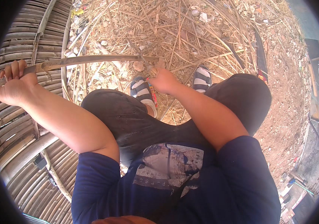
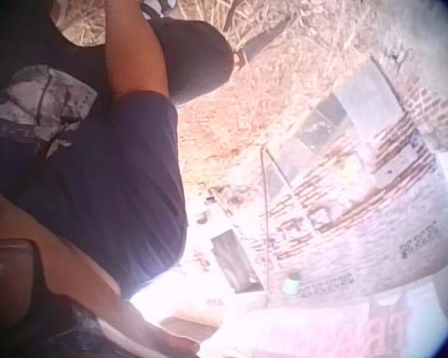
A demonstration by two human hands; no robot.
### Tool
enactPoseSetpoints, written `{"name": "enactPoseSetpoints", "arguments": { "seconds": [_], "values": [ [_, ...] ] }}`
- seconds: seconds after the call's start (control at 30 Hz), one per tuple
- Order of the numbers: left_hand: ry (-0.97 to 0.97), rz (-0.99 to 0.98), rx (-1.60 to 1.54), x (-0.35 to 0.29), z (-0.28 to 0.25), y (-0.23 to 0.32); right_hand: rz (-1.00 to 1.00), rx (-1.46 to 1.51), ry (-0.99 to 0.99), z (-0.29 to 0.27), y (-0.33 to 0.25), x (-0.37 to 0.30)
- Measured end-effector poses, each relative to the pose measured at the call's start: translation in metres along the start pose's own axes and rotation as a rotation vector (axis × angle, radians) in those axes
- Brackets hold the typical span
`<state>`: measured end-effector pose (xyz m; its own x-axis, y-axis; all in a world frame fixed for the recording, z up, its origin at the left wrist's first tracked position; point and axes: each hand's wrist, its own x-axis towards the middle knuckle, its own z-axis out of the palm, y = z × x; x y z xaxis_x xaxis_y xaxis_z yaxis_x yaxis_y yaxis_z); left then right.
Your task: The person carves a thin strip of bamboo using a knife, holding the strip against their knee and pulling the knife toward them to shave off small pieces.
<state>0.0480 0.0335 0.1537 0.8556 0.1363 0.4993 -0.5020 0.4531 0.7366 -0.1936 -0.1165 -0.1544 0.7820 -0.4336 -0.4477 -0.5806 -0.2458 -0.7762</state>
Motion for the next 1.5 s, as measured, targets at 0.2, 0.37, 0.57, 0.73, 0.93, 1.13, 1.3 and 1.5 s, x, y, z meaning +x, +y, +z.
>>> {"name": "enactPoseSetpoints", "arguments": {
  "seconds": [0.2,0.37,0.57,0.73,0.93,1.13,1.3,1.5],
  "values": [
    [-0.034,-0.018,-0.043,-0.015,0.014,0.005,-0.238,0.131,0.010,0.002,-0.047,-0.022],
    [-0.109,-0.089,-0.146,-0.001,0.004,0.004,-0.099,0.054,0.157,0.018,0.009,-0.003],
    [-0.099,-0.086,-0.111,0.005,-0.001,0.001,-0.061,0.016,0.093,0.008,-0.001,0.000],
    [-0.137,-0.041,-0.064,0.002,0.002,0.001,-0.260,0.058,0.054,0.004,-0.032,-0.013],
    [-0.065,-0.051,-0.048,0.007,-0.003,-0.001,-0.035,-0.094,0.153,0.019,0.029,0.003],
    [-0.030,-0.041,-0.032,-0.004,0.006,0.002,-0.065,-0.016,0.065,0.007,-0.020,-0.015],
    [-0.051,0.026,0.070,0.000,0.004,-0.001,-0.201,-0.084,-0.004,0.003,-0.039,-0.024],
    [0.048,0.020,0.129,0.005,-0.001,-0.004,0.142,-0.186,0.071,0.025,0.050,0.006]
  ]
}}
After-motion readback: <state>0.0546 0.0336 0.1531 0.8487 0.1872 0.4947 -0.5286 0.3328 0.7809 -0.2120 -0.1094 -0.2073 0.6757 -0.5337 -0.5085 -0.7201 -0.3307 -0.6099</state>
